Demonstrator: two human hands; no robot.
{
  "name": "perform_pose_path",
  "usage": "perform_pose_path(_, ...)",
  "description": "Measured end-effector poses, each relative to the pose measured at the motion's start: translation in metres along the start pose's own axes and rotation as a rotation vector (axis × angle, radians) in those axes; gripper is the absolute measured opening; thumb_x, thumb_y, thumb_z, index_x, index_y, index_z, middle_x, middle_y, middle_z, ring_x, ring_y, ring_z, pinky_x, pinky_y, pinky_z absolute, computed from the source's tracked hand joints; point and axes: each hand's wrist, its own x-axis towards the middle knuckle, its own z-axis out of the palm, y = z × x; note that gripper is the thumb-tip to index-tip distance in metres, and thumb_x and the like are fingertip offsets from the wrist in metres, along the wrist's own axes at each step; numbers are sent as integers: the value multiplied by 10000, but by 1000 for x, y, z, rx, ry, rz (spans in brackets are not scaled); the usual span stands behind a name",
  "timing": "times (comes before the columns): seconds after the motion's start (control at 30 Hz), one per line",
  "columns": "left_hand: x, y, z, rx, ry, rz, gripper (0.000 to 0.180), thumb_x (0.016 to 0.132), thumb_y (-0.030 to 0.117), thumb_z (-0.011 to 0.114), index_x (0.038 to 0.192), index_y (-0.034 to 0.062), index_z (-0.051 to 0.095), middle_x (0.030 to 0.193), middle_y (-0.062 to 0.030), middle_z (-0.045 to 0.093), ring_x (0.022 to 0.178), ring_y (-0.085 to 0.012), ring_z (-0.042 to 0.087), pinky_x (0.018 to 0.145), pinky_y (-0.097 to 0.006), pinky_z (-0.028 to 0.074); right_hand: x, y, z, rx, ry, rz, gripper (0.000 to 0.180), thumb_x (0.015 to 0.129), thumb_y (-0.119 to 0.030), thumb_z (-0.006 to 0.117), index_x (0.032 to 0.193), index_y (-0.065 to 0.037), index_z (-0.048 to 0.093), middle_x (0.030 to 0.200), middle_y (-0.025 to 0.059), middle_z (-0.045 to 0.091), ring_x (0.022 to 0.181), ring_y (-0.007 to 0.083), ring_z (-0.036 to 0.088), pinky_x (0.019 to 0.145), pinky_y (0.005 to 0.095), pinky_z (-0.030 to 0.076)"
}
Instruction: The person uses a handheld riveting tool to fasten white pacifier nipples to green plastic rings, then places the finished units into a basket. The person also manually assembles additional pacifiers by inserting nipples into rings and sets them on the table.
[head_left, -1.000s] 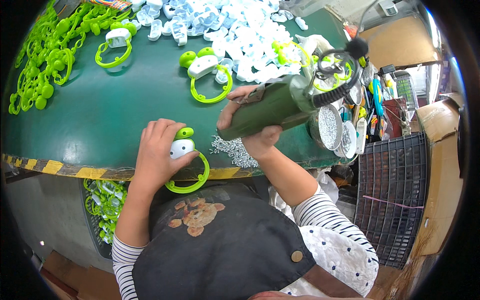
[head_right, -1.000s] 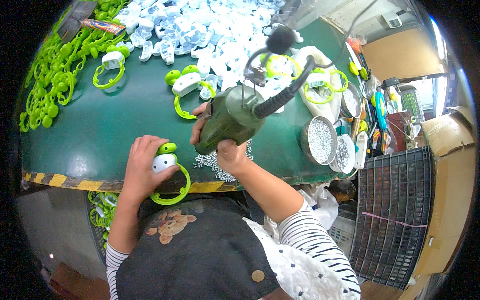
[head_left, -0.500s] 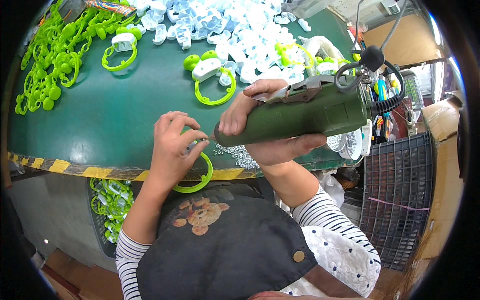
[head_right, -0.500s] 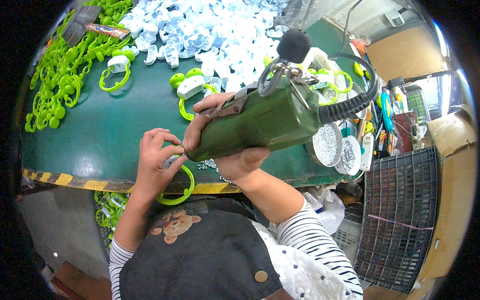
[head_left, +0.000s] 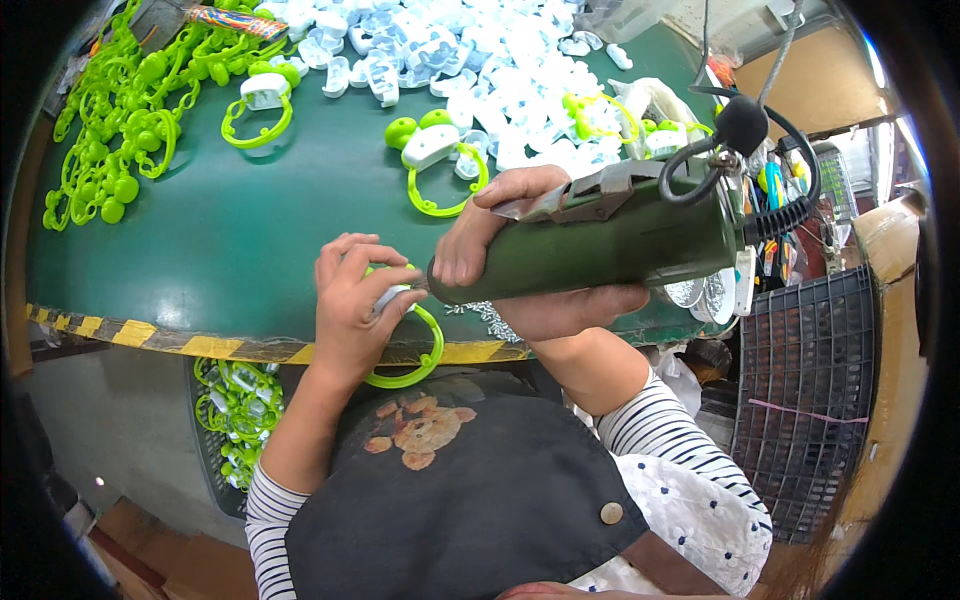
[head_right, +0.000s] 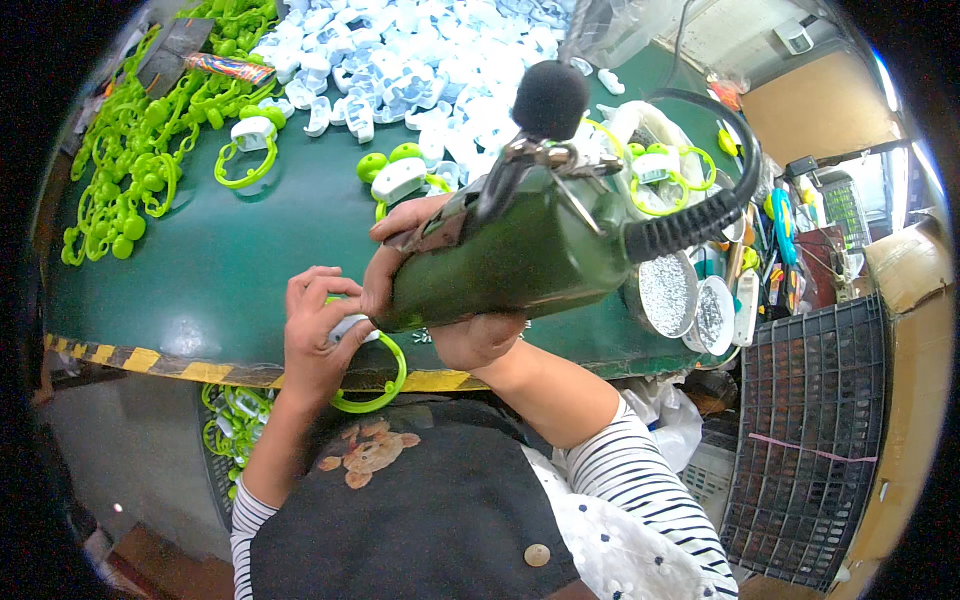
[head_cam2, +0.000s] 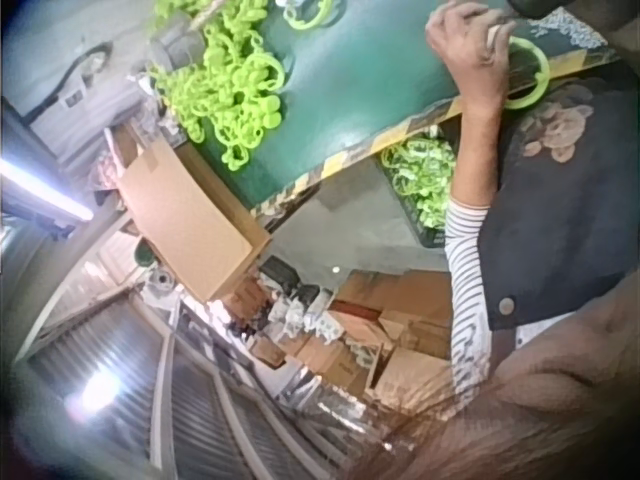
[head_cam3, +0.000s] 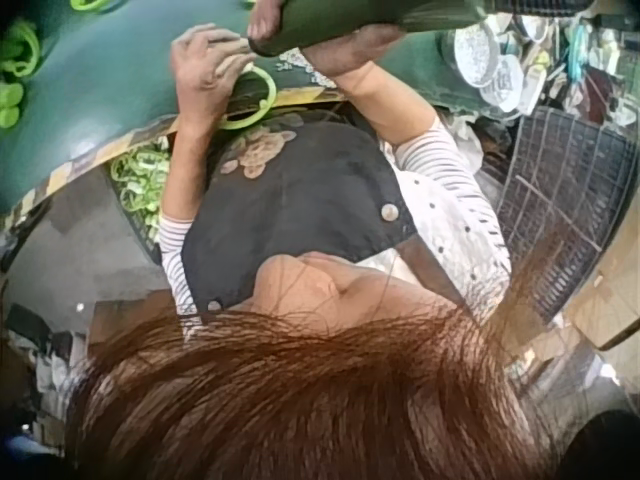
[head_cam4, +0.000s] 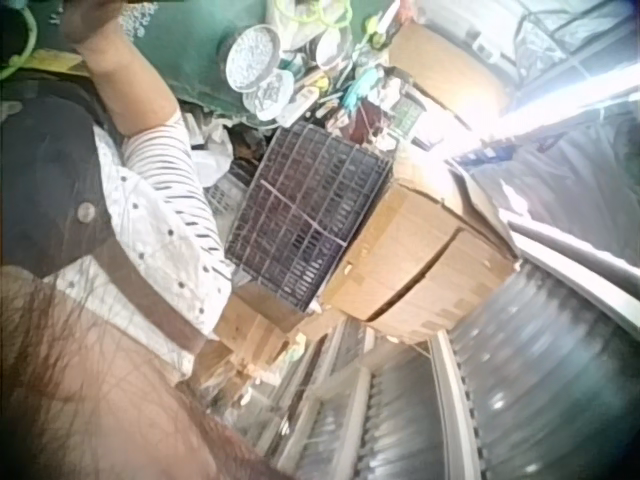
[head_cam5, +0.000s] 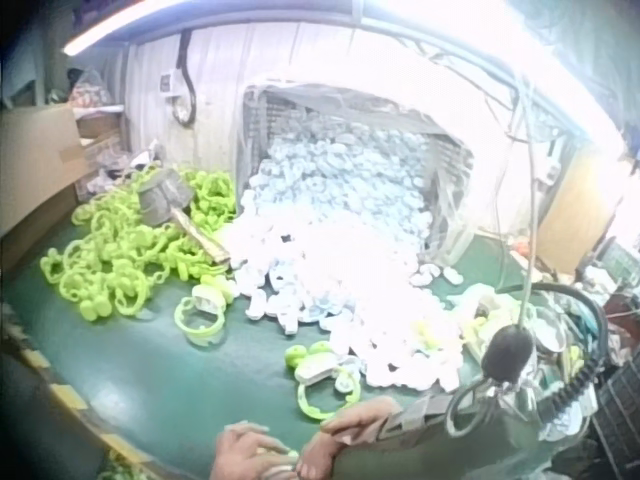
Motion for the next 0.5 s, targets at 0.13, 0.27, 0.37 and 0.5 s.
perform_pose_path(0.13,-19,0,-15,-30,16,-169,662,576,190,891,1168,63,623,1183,-117,565,1146,-340,493,978,-443,422,5,0,9,-96,-59,58,1159,629,-964,440,1172,60,463,751,131,630,679,229,642,635,337,548)
perform_pose_path(0.27,-33,-14,-19,-39,-45,-269,737,587,231,896,1219,23,578,1215,-159,546,1145,-350,508,982,-437,429,10,3,25,-137,-81,114,1163,633,-958,451,1199,58,457,758,131,633,683,219,641,636,322,542)
perform_pose_path(0.37,-34,-19,-19,-71,-70,-303,712,622,279,877,1205,5,576,1204,-171,547,1136,-352,523,983,-432,429,14,6,35,-187,-99,187,1082,636,-872,520,1197,52,477,801,127,636,709,216,639,657,315,534)
perform_pose_path(0.5,-33,-24,-20,-98,-99,-331,705,633,312,869,1189,-9,576,1183,-173,550,1137,-361,519,984,-432,422,18,23,41,-150,-158,231,927,639,-705,648,1176,41,521,880,117,639,757,219,636,699,315,523)
